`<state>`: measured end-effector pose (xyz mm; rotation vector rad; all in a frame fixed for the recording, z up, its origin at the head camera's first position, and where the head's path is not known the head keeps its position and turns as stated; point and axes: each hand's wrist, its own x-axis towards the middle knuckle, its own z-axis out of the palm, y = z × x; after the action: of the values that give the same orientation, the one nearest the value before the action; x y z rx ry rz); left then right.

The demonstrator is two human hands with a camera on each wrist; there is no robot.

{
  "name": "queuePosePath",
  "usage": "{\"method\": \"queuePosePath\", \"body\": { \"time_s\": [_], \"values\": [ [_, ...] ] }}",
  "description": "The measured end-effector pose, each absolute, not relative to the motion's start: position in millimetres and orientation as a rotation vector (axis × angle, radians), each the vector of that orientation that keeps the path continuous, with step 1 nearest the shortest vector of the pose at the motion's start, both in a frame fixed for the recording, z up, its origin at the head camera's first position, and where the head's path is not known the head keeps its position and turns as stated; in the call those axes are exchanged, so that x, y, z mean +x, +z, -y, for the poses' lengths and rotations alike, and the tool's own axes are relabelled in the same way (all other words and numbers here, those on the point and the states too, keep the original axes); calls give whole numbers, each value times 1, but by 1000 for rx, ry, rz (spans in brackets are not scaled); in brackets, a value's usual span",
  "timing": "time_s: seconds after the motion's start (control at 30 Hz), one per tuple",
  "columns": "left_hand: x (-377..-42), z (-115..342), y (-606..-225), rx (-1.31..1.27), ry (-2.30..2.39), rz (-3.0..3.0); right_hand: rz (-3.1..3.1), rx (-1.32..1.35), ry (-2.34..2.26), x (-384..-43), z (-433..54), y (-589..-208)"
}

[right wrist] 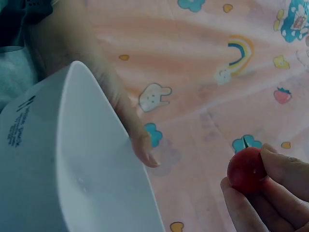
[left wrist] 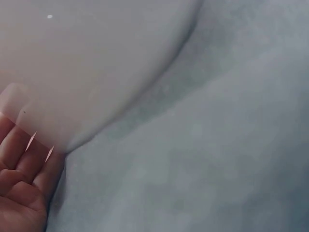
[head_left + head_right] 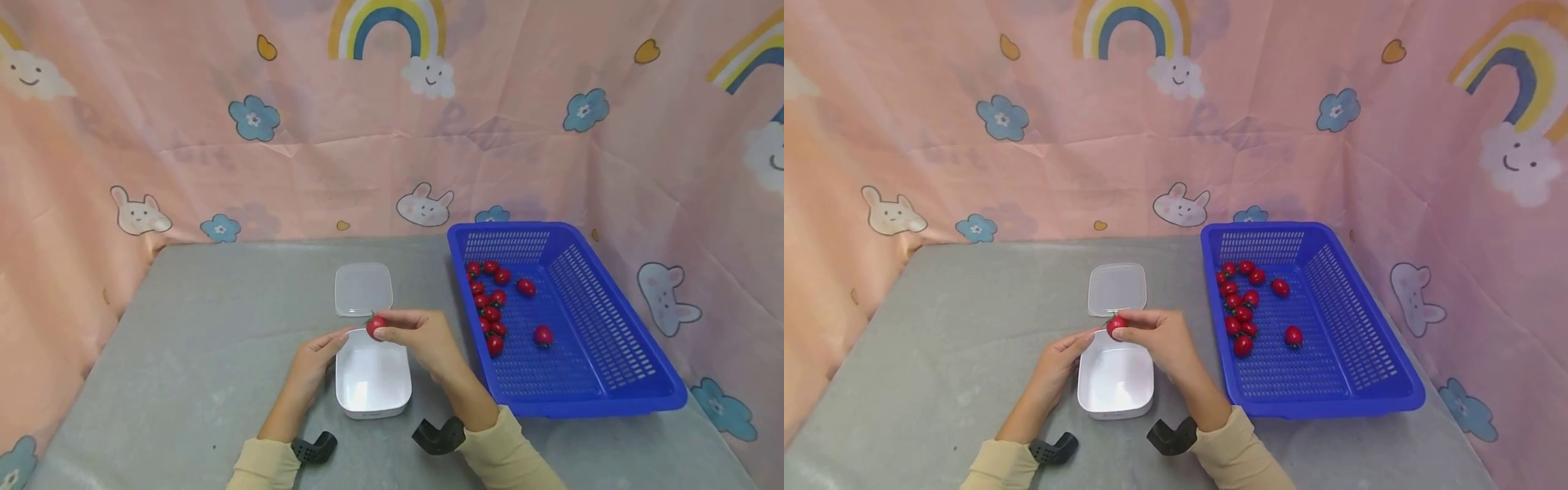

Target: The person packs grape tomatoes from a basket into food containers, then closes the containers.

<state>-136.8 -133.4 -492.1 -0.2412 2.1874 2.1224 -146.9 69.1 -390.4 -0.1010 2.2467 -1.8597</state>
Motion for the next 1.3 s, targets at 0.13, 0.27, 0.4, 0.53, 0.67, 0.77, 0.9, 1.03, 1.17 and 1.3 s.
{"method": "queuePosePath", "body": {
  "time_s": [0.13, 0.27, 0.4, 0.53, 0.67, 0.77, 0.9, 1.03, 1.17, 1.3],
  "values": [
    [-137, 134, -493, -233, 2117, -2181, -2205, -134, -1879, -145, -63, -400],
    [-136, 134, -493, -244, 2117, -2178, -2198, -141, -1870, -145, -58, -408],
    [-137, 135, -495, -243, 2131, -2179, -2171, -148, -1880, -144, -52, -415],
    [-138, 135, -495, -226, 2136, -2174, -2185, -133, -1865, -143, -48, -421],
    [-137, 134, -494, -220, 2140, -2151, -2232, -122, -1832, -141, -46, -425],
    [-136, 134, -493, -221, 2138, -2152, -2262, -116, -1807, -140, -46, -426],
    [-137, 134, -493, -223, 2145, -2153, -2295, -118, -1790, -141, -44, -428],
    [-138, 134, -493, -228, 2143, -2156, -2389, -170, -1756, -139, -42, -430],
    [-139, 134, -492, -229, 2140, -2159, -2530, -263, -1680, -136, -38, -433],
    [-139, 135, -492, -236, 2153, -2154, -2615, -341, -1612, -134, -34, -433]
  ]
}}
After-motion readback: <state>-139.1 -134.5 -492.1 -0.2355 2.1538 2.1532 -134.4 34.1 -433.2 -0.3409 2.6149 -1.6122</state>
